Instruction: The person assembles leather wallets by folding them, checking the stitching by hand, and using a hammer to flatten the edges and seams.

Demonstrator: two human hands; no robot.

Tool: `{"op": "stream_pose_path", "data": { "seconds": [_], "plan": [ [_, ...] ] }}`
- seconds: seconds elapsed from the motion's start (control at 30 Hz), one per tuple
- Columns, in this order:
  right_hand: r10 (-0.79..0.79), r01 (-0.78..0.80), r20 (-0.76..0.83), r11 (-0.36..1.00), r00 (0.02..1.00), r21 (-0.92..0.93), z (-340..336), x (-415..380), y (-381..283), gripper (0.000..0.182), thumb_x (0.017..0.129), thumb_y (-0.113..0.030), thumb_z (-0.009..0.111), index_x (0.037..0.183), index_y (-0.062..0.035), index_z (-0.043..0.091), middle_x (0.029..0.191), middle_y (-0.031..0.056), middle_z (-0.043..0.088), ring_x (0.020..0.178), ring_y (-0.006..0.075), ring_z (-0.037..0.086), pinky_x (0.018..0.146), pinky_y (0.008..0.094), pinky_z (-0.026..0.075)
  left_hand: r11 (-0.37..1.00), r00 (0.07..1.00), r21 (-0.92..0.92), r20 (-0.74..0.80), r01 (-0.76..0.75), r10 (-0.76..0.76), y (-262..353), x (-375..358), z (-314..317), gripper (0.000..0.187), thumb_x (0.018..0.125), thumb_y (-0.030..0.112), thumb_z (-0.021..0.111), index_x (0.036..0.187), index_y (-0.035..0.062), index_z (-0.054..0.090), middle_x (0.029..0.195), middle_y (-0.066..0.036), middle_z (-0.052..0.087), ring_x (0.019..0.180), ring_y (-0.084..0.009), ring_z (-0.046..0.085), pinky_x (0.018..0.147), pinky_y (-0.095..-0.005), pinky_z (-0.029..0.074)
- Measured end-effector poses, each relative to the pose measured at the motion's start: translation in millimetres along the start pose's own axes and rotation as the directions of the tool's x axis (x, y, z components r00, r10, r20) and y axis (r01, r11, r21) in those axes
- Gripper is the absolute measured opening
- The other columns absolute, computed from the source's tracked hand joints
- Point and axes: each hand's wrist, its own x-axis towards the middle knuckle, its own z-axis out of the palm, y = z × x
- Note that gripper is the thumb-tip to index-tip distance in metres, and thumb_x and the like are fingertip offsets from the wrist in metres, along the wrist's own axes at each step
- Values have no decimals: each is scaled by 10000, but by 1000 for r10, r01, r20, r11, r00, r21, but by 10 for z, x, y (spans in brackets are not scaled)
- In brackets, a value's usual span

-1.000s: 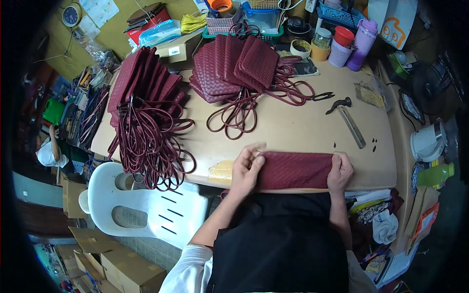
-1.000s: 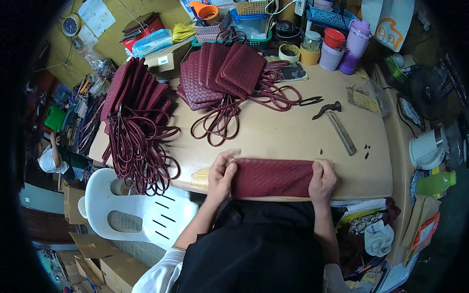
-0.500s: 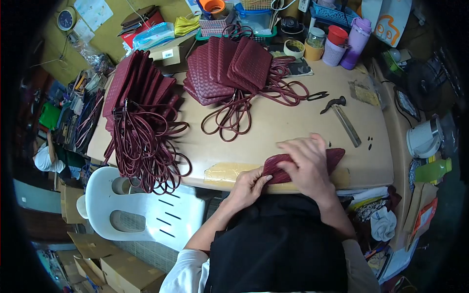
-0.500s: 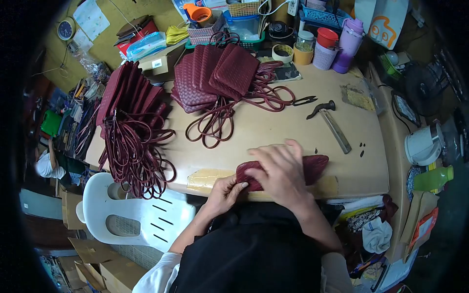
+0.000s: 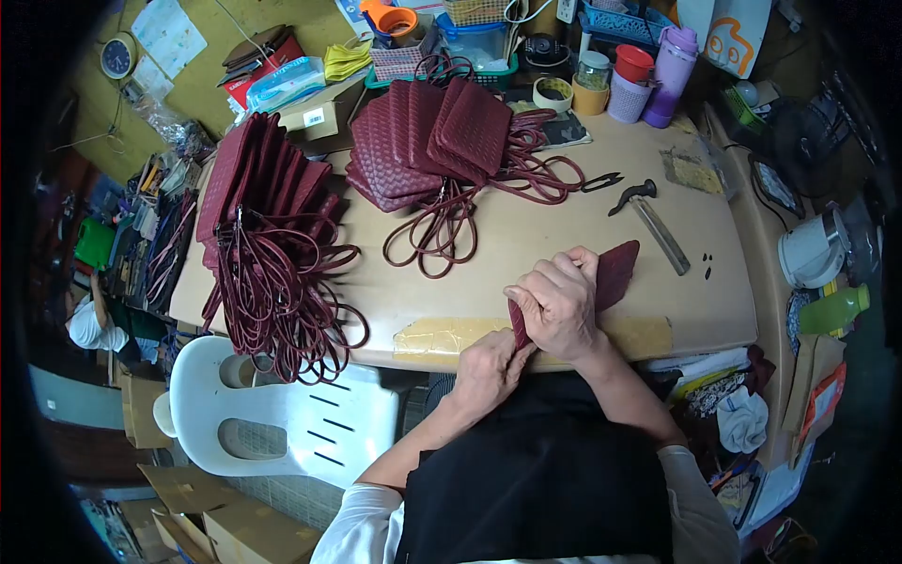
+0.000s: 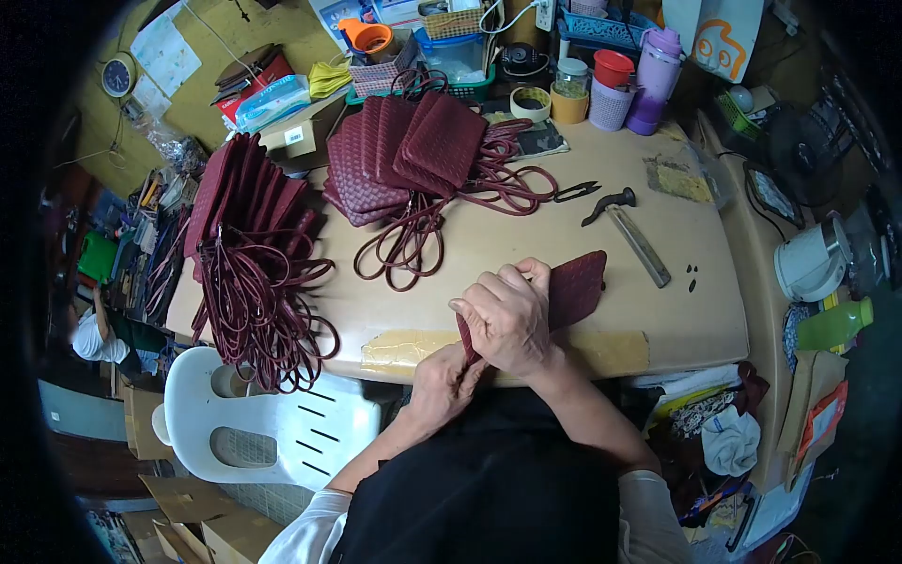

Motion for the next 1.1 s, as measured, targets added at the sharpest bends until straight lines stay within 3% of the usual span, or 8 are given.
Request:
{"op": "stream_pose_path", "data": {
  "seconds": [0.17,0.23,0.5,0.77,0.83,0.93,1.03,1.1],
  "plan": [
    [48,-44,116,998,992,-38,-197,64,25,244,795,-171,670,629,-99,507,593,40,477,581,231,481,734,382,334,964,960,19,-91,-265,265,52,111,-47,185,886,112,636,997,-33,609,937,-155,637,835,-270,613,715,-336,482],
    [41,-42,175,999,984,2,-226,65,11,241,799,-174,665,639,-100,501,605,33,483,601,221,498,734,376,335,676,963,-725,-69,131,-261,127,93,-68,183,903,93,627,1030,-37,606,939,-97,629,876,-168,586,768,-303,460],
    [-3,-10,195,998,981,67,-221,-69,-30,204,800,-198,671,668,-111,542,613,26,513,592,204,519,724,366,350,959,869,56,-410,-279,277,93,258,-211,114,744,-69,660,842,-23,622,663,-136,506,588,-285,489,550,-347,414],
    [251,-237,457,967,853,-89,-643,-109,387,350,810,-407,684,663,-97,616,606,78,593,608,270,568,766,382,409,737,853,-676,-400,-28,-334,-124,178,-368,170,922,132,605,821,-3,583,749,-9,518,685,-77,452,636,-217,356],
    [355,-310,449,935,820,-174,-718,-196,515,319,795,-393,699,692,-97,635,598,90,574,626,292,565,763,385,414,762,873,-647,-391,-35,-292,-191,191,-329,161,950,144,577,867,6,569,787,5,525,720,-64,455,667,-211,367],
    [212,-185,1,851,977,-492,-734,18,568,296,799,-307,704,872,-37,607,825,125,581,852,315,552,793,422,410,629,855,-768,-243,119,-458,-321,341,-129,213,1009,229,480,1015,30,556,908,3,573,826,-63,497,782,-215,396],
    [471,-449,-15,832,882,-326,-744,-209,643,230,833,-233,671,906,-31,589,933,133,561,933,318,537,809,438,409,765,885,-555,-102,328,-454,-697,156,-51,495,1002,266,487,1409,24,342,1165,-117,547,948,-137,562,897,-285,444],
    [554,-534,327,831,766,-158,-690,-399,490,150,831,-177,659,897,-56,602,987,121,548,929,321,546,820,431,415,689,900,-648,-15,323,-436,-548,126,-152,585,986,242,520,1459,49,236,1201,-150,525,972,-160,570,888,-307,468]
  ]
}}
